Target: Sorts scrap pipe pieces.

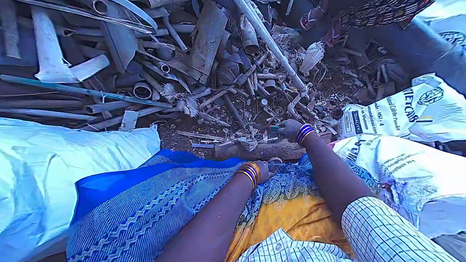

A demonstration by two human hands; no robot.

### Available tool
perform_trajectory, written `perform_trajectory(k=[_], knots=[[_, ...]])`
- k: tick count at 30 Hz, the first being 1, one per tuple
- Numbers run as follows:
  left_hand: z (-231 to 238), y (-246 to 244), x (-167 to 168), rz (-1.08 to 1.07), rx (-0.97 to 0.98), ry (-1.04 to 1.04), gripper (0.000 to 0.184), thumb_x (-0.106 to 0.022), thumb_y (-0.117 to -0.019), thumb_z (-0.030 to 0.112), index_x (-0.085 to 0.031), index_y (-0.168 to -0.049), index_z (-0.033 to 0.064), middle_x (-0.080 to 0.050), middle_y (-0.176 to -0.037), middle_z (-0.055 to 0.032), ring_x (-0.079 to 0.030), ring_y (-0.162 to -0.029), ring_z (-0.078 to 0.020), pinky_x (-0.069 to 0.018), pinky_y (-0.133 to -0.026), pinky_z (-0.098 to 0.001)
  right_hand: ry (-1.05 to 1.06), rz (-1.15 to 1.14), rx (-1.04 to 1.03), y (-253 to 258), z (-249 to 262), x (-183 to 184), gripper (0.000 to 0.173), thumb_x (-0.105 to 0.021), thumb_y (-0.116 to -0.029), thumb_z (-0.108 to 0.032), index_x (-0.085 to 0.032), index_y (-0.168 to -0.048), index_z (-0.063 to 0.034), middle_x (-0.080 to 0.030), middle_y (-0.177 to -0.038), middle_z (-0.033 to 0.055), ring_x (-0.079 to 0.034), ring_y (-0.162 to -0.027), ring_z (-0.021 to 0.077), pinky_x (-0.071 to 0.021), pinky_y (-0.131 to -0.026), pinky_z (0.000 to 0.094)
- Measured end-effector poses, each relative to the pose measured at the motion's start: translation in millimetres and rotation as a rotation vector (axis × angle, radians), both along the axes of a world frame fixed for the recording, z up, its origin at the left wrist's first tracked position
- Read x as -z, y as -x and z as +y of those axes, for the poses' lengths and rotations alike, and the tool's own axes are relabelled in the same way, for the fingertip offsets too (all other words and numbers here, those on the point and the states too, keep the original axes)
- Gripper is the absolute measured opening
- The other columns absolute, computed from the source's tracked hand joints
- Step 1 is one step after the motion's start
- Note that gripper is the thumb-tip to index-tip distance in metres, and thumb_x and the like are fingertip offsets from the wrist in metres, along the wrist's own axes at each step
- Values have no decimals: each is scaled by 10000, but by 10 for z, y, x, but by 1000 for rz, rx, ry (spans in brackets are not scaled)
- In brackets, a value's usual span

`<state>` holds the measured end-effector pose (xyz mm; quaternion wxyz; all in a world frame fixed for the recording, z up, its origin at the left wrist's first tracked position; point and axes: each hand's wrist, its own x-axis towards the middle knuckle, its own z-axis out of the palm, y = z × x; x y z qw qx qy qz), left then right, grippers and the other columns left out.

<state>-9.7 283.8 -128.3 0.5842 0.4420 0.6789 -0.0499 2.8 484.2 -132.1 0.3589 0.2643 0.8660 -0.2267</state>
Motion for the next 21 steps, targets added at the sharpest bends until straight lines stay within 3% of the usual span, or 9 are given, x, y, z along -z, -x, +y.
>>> perform_trajectory(k=[2,3,7,12,15,21], knots=[[-35,38,21,5,-24,7,610,-397,-1112,423,-382,-1538,-13,-475,-1519,-265,-452,-1442,-380,-347,-1172,-564,-20,67,143,-87,332,-34,347,-494,-1089,-222,-664,-1249,36,-663,-1151,251,-635,-1045,365,-470,-924,558],[-45,69,31,8,-34,13,614,-396,-1110,430,-381,-1540,-9,-479,-1517,-264,-454,-1440,-379,-350,-1171,-564,-47,71,195,-102,444,-46,358,-491,-1092,-226,-662,-1234,55,-657,-1147,269,-631,-1046,380,-463,-932,573],[-81,138,56,-12,-68,22,636,-401,-1106,445,-359,-1556,-3,-461,-1533,-263,-447,-1445,-385,-349,-1171,-573,-185,32,305,-26,674,303,433,-474,-1091,-278,-633,-1231,99,-631,-1262,318,-607,-1218,438,-437,-1032,619],[-98,212,121,-60,-74,37,649,-403,-1105,447,-344,-1565,-6,-446,-1544,-268,-436,-1452,-391,-343,-1175,-576,-263,38,430,153,693,843,457,-420,-1101,-242,-491,-1431,66,-569,-1403,304,-556,-1333,425,-430,-1098,591],[-117,266,135,-82,-94,37,648,-394,-1109,440,-341,-1564,-18,-436,-1550,-273,-428,-1458,-391,-337,-1179,-573,-291,-50,389,234,657,975,459,-409,-1106,-226,-460,-1457,65,-548,-1435,296,-535,-1362,408,-416,-1117,563],[-64,237,130,-79,-87,46,644,-406,-1104,453,-360,-1557,-2,-451,-1540,-264,-454,-1436,-395,-355,-1163,-586,-190,-166,138,279,358,813,379,-513,-1061,-227,-613,-1299,50,-627,-1326,273,-592,-1273,413,-444,-1044,631]])
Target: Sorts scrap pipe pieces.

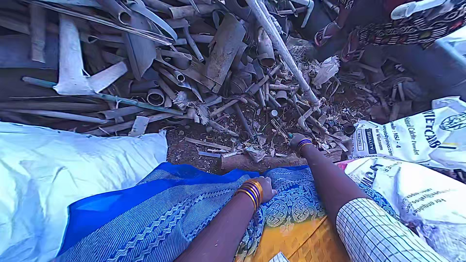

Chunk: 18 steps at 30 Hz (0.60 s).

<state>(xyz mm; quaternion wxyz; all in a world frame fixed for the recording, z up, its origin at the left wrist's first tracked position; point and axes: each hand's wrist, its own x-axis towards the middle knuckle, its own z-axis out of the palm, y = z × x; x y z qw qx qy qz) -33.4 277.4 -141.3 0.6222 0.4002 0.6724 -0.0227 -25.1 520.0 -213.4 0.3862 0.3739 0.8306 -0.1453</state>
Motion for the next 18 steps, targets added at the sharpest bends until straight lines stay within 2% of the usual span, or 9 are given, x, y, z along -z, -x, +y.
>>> perform_trajectory(k=[4,7,9,13,18], knots=[[65,-72,-20,23,19,-9,644,-413,-1103,447,-358,-1558,-6,-455,-1538,-266,-446,-1446,-387,-349,-1170,-582,189,-72,-288,-11,-462,-312,440,-408,-1109,-241,-566,-1359,85,-565,-1396,310,-528,-1343,433,-384,-1105,608],[99,-134,-61,40,49,-17,642,-410,-1105,442,-357,-1555,-13,-461,-1534,-268,-444,-1451,-377,-342,-1178,-570,203,-134,-390,-117,-766,-546,425,-413,-1107,-245,-570,-1352,64,-569,-1388,305,-534,-1334,443,-399,-1074,638],[103,-158,-76,50,61,-34,639,-406,-1108,435,-361,-1551,-24,-462,-1533,-270,-438,-1455,-378,-334,-1183,-567,170,-122,-357,-211,-829,-688,400,-432,-1097,-225,-575,-1355,45,-582,-1382,288,-548,-1325,431,-417,-1066,628],[68,-181,-81,64,62,-56,646,-406,-1108,437,-359,-1552,-30,-458,-1537,-273,-428,-1461,-385,-320,-1190,-572,103,-105,-268,-384,-634,-918,431,-418,-1106,-240,-559,-1355,83,-558,-1405,304,-522,-1355,429,-391,-1097,610],[15,-154,-77,68,59,-53,637,-393,-1110,441,-372,-1543,-26,-478,-1521,-268,-446,-1450,-376,-334,-1186,-561,2,-31,-74,-515,-439,-1038,450,-426,-1101,-283,-556,-1360,62,-565,-1409,279,-536,-1350,401,-410,-1093,590]])
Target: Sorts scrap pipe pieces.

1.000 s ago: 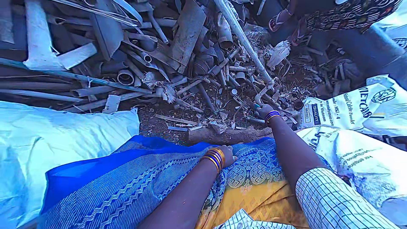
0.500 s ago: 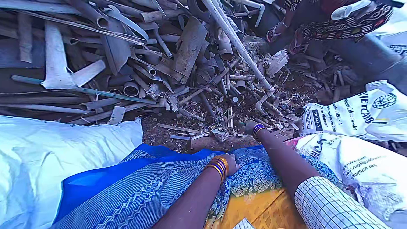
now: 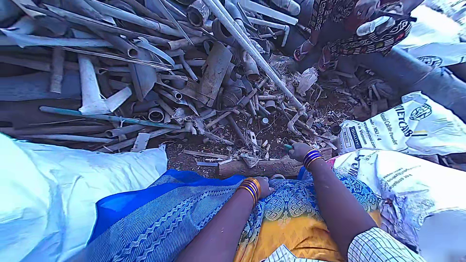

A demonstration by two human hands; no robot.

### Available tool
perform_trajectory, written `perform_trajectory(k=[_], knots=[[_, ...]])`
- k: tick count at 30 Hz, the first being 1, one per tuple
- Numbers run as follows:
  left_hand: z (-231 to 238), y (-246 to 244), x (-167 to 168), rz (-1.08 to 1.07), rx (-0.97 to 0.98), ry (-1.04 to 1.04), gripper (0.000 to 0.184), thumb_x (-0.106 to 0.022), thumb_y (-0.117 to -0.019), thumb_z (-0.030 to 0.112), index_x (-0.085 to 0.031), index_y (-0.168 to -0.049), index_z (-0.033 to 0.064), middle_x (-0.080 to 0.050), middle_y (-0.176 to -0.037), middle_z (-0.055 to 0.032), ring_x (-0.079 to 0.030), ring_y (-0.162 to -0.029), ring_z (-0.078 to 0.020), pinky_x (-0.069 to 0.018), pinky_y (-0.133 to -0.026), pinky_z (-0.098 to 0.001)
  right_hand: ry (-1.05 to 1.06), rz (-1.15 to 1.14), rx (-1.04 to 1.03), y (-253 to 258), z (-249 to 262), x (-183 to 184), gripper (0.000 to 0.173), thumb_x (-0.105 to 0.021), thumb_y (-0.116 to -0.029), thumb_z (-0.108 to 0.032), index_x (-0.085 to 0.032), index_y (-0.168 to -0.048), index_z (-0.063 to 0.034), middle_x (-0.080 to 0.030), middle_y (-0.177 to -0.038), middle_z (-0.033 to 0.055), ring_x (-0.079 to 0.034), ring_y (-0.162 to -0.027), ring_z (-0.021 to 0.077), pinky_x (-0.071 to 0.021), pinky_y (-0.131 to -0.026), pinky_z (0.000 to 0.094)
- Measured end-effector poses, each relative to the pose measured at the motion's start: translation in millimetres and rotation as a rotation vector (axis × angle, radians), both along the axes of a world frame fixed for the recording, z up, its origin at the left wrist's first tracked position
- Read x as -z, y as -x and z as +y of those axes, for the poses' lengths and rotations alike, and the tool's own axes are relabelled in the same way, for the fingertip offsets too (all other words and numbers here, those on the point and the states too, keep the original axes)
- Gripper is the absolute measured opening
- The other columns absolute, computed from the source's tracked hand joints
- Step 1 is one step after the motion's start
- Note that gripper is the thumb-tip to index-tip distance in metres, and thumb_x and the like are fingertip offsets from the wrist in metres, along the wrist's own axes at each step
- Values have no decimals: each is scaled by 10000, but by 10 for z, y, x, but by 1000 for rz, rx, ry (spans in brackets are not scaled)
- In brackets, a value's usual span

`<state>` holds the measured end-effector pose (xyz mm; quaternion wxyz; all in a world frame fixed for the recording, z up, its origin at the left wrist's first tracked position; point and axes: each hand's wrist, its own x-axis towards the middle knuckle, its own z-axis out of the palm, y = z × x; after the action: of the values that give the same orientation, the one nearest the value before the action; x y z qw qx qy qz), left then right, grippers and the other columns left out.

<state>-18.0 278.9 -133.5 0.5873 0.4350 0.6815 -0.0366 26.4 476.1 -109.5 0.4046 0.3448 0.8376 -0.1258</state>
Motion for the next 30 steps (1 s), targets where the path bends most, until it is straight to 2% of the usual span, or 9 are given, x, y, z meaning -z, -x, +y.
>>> perform_trajectory(k=[5,11,14,16,18,22,26,30], knots=[[19,68,22,-3,-22,4,638,-401,-1108,444,-374,-1544,-21,-477,-1520,-272,-442,-1452,-382,-330,-1187,-563,2,59,39,48,4,-109,432,-427,-1104,-266,-564,-1353,59,-579,-1386,281,-551,-1333,394,-415,-1088,579],[48,42,41,39,-16,-2,622,-412,-1104,450,-417,-1526,-7,-502,-1499,-269,-459,-1437,-383,-339,-1183,-565,5,30,191,-126,107,246,445,-445,-1094,-260,-579,-1309,106,-557,-1421,288,-523,-1367,400,-401,-1099,589],[57,-4,28,72,-4,6,629,-414,-1098,470,-419,-1533,15,-506,-1504,-252,-465,-1435,-373,-342,-1181,-568,72,-44,107,-225,7,450,438,-450,-1090,-252,-592,-1307,101,-567,-1409,290,-534,-1351,411,-405,-1087,606],[57,-48,22,92,0,-3,624,-417,-1096,471,-427,-1531,24,-517,-1497,-247,-473,-1431,-366,-347,-1180,-568,131,-56,28,-277,-42,535,440,-461,-1084,-280,-635,-1245,91,-608,-1348,284,-572,-1290,413,-419,-1050,621],[47,-97,32,101,1,-18,620,-423,-1096,465,-427,-1532,24,-519,-1496,-245,-475,-1430,-364,-345,-1183,-564,121,-40,29,-293,-164,363,423,-462,-1082,-261,-626,-1260,86,-596,-1380,275,-561,-1322,400,-421,-1066,612],[17,-151,67,152,14,-24,625,-413,-1096,478,-425,-1538,37,-515,-1504,-237,-474,-1434,-354,-343,-1189,-552,78,132,136,-422,-292,175,395,-474,-1060,-174,-553,-1345,88,-567,-1407,286,-549,-1339,412,-441,-1066,607],[-43,-259,-27,223,42,-25,592,-405,-1106,454,-429,-1544,56,-521,-1507,-224,-475,-1437,-345,-332,-1202,-523,148,155,163,-650,-413,-5,375,-485,-1070,-202,-626,-1249,95,-589,-1384,282,-550,-1332,409,-425,-1062,618],[-110,-370,44,265,34,-117,552,-455,-1103,398,-474,-1511,27,-542,-1475,-257,-499,-1406,-398,-338,-1189,-557,181,362,277,-888,-422,8,330,-535,-1038,-143,-629,-1262,82,-602,-1361,288,-569,-1298,439,-450,-1025,656]])
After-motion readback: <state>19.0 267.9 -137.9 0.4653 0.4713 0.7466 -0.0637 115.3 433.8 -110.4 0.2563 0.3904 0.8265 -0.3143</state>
